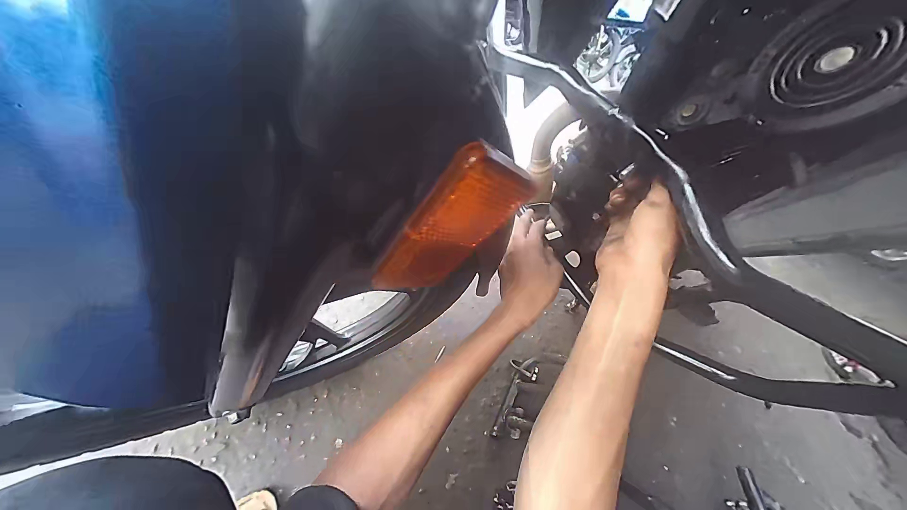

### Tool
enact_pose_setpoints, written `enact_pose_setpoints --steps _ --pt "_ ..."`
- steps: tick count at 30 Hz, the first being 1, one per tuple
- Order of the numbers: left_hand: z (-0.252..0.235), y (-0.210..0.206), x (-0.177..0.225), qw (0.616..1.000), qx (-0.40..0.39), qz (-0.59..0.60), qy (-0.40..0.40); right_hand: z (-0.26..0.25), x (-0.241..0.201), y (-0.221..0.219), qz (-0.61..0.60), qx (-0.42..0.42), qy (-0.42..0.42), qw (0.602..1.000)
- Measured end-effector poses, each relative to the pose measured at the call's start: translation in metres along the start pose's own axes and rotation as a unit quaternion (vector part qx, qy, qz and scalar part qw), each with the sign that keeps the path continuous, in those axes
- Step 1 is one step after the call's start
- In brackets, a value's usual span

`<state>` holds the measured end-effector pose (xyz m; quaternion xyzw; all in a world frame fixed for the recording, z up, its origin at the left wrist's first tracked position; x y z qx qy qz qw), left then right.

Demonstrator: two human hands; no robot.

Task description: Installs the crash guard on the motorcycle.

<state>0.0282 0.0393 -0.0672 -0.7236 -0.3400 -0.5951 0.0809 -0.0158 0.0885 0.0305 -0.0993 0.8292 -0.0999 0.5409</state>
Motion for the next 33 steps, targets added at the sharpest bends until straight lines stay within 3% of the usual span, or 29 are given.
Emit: enact_pose_setpoints --steps 5,19,33 --pt "0.031 -0.034 0.007 0.983 -0.063 -0.158 -0.065 0.007 -0.004 -0.004 0.018 0.015 -0.012 1.0" --pt "0.038 -0.032 -0.007 0.982 -0.103 -0.129 -0.088 0.0 0.008 0.005 0.098 0.021 -0.002 0.995" --pt "0.049 -0.03 -0.009 0.979 -0.125 -0.13 -0.096 -0.003 0.007 0.004 0.077 0.005 -0.004 0.997"
Point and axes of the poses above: each hand's wrist, its own z-axis away from the middle knuckle, its own y-axis out of the back of the hand, x = y × z, the point moved 1 cm from there along -z, towards the middle knuckle
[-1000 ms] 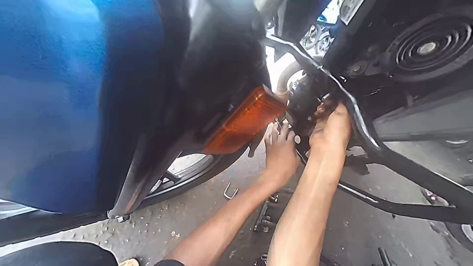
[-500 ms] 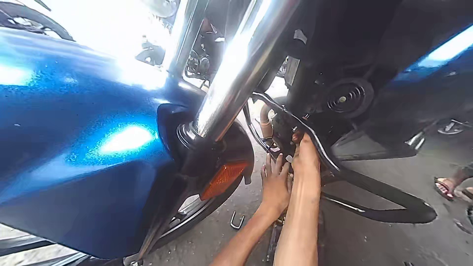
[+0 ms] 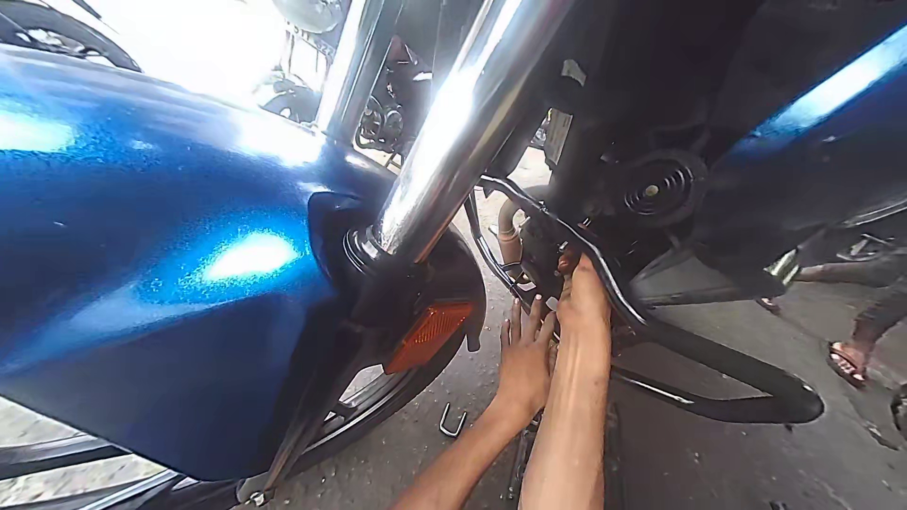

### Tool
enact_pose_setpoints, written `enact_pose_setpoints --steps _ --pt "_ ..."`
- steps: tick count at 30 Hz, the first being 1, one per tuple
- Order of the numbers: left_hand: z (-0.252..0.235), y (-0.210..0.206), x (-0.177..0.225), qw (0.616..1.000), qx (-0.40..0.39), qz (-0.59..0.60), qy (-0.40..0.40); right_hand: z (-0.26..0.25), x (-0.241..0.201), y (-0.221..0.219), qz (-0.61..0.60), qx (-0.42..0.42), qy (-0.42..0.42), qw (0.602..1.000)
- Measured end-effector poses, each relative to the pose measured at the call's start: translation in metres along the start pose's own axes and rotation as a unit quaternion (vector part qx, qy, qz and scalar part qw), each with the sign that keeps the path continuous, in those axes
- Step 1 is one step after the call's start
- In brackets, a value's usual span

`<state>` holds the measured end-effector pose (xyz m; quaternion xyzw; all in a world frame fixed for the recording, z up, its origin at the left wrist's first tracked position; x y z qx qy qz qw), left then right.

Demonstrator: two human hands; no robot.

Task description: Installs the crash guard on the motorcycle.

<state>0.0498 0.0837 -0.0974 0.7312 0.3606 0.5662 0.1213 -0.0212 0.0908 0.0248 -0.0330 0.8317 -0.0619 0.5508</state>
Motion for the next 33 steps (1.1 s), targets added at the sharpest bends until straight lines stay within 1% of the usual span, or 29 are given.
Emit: enact_pose_setpoints --steps 7,10,12,15,18,20,23,26,29,33 --pt "0.003 -0.008 -0.003 1.0 0.018 -0.018 -0.018 0.001 0.001 -0.001 -0.004 0.019 -0.002 1.0" --pt "0.002 -0.004 0.001 1.0 -0.021 -0.006 -0.004 -0.001 0.002 -0.001 0.003 0.023 -0.014 1.0" --pt "0.002 -0.006 0.002 1.0 -0.018 -0.001 0.003 -0.002 0.003 -0.001 0.01 0.035 -0.029 0.999" --pt "0.004 0.0 0.007 0.999 -0.038 0.016 0.015 -0.003 0.004 -0.001 0.025 0.049 -0.05 0.997" --pt "0.006 0.006 0.008 0.995 -0.083 0.043 0.019 -0.005 0.004 -0.001 0.025 0.047 -0.055 0.997" --pt "0.006 0.003 0.007 0.996 -0.08 0.029 0.008 -0.01 0.004 0.0 0.017 0.047 -0.063 0.997" --pt "0.008 -0.002 0.005 0.998 -0.07 0.013 -0.001 -0.017 0.006 0.0 0.01 0.079 -0.088 0.993" --pt "0.01 -0.003 0.004 0.997 -0.074 0.006 -0.004 -0.021 0.006 0.002 0.035 0.086 -0.109 0.99" --pt "0.013 -0.001 0.002 0.996 -0.087 0.007 -0.009 -0.024 0.006 0.003 0.047 0.068 -0.098 0.992" --pt "0.015 0.001 0.0 0.995 -0.101 0.0 -0.016 -0.023 0.007 0.005 0.058 0.044 -0.03 0.997"
Point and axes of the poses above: each hand's wrist, its own z-axis away from the middle knuckle, its own y-axis out of the back of the hand, x = y × z, the point moved 1 cm from there along -z, towards the middle knuckle
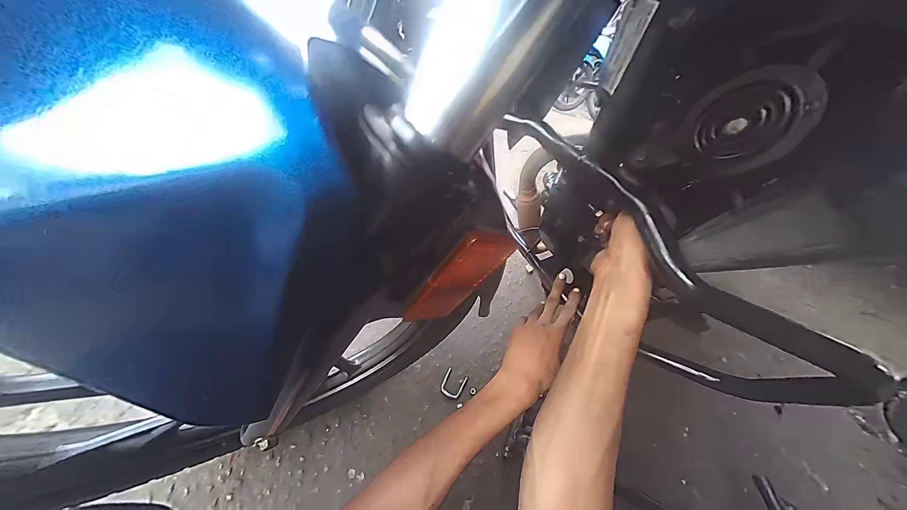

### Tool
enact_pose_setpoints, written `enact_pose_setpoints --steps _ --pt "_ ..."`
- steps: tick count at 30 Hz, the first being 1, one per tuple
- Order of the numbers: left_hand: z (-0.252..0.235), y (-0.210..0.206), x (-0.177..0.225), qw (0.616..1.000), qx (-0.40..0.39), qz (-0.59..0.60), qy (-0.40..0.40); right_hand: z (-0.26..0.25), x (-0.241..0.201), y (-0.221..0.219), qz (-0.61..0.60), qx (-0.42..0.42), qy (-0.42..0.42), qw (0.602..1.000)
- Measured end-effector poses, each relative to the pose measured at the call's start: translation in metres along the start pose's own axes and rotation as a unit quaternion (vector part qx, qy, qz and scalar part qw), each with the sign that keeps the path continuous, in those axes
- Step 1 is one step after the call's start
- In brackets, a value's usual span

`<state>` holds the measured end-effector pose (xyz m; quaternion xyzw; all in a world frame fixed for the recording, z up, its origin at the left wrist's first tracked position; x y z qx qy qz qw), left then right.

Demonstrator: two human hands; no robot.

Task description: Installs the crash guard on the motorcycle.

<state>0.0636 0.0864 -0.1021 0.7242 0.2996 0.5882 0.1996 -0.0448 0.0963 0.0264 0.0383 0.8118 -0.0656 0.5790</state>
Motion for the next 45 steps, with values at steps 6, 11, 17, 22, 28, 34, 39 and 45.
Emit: enact_pose_setpoints --steps 6,11,17,22,28,34,39,45 --pt "0.002 0.002 0.008 0.999 0.048 -0.017 -0.007 0.0 -0.01 -0.001 0.012 -0.025 0.051 0.998" --pt "0.003 0.012 0.001 0.998 0.037 0.045 -0.017 0.01 -0.015 -0.005 -0.029 -0.032 0.031 0.999" --pt "-0.029 0.072 0.014 0.908 0.29 0.303 0.022 0.03 -0.032 -0.008 -0.096 -0.033 0.05 0.994" --pt "-0.048 0.11 0.037 0.869 0.291 0.401 -0.016 0.031 -0.015 -0.003 -0.095 -0.035 0.051 0.993" --pt "-0.074 0.112 0.024 0.844 0.257 0.455 -0.12 0.024 -0.012 -0.003 -0.147 -0.096 0.065 0.982" --pt "-0.061 0.118 0.046 0.851 0.255 0.452 -0.085 -0.01 0.028 -0.002 -0.162 -0.081 0.144 0.973" --pt "-0.06 0.115 0.044 0.841 0.241 0.478 -0.073 -0.019 0.032 0.0 -0.129 -0.075 0.126 0.981" --pt "-0.06 0.118 0.035 0.837 0.243 0.487 -0.057 0.021 -0.016 -0.009 -0.181 -0.079 0.07 0.978"
Point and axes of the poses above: each hand's wrist, its own z-axis away from the middle knuckle, its own y-axis out of the back of the hand, x = y × z, the point moved 1 cm from there along -z, towards the middle knuckle
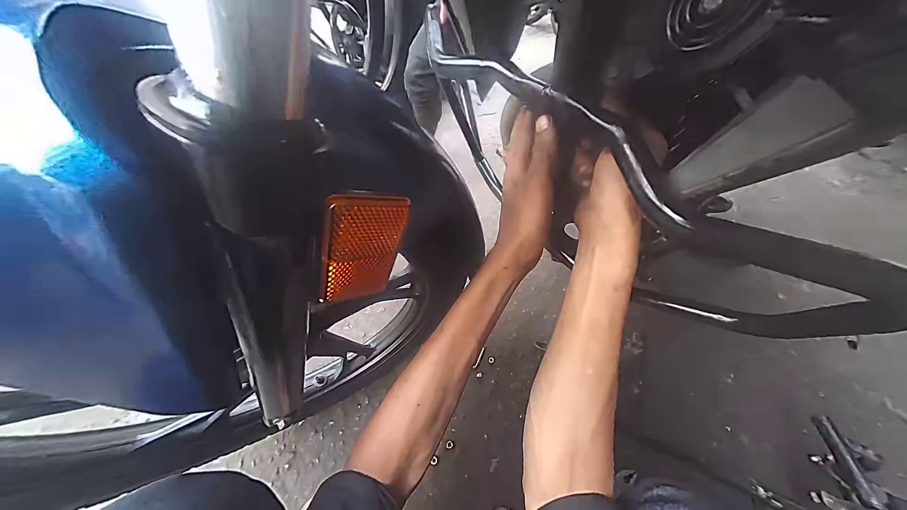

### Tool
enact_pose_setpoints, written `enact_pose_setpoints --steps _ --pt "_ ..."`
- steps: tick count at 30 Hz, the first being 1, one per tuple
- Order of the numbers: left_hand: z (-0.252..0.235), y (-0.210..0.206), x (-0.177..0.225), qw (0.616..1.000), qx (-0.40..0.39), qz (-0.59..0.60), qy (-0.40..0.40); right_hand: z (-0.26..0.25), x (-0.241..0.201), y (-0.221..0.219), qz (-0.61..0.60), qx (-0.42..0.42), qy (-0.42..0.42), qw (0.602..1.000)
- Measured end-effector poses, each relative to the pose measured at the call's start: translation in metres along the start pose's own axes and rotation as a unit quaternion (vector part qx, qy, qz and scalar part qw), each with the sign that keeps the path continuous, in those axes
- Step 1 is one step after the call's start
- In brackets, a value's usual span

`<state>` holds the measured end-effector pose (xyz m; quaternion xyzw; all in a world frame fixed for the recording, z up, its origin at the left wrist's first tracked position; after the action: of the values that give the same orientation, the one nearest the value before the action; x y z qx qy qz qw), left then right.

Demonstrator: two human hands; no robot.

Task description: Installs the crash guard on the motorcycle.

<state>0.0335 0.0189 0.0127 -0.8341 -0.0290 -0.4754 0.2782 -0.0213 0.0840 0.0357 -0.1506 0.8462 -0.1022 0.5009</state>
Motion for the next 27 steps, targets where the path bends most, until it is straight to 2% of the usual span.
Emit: enact_pose_setpoints --steps 4,10,15,20,24,27 --pt "-0.003 0.007 -0.005 0.999 0.005 0.03 0.008 -0.006 0.005 0.004 0.035 0.006 0.027 0.999" --pt "0.005 0.008 -0.001 1.0 -0.014 -0.019 -0.007 0.001 -0.001 0.001 0.034 0.027 0.038 0.998" --pt "-0.009 0.009 -0.008 1.0 0.002 -0.005 -0.023 0.0 0.0 0.007 0.151 0.069 0.097 0.981" --pt "-0.009 0.006 -0.007 1.0 0.002 -0.002 -0.02 -0.004 0.003 0.004 0.109 0.063 0.091 0.988" --pt "-0.013 0.003 -0.011 0.998 -0.004 -0.037 -0.054 -0.02 0.028 0.014 0.126 0.075 0.098 0.984" --pt "-0.012 0.004 -0.011 0.997 -0.003 -0.041 -0.063 -0.003 0.021 0.0 0.131 0.107 0.044 0.985"
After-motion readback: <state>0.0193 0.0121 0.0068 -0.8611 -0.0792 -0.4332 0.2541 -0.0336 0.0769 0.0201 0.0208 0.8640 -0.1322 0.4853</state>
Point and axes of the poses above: each hand's wrist, its own z-axis away from the middle knuckle, its own y-axis out of the back of the hand, x = y × z, the point moved 1 cm from there along -z, towards the middle knuckle
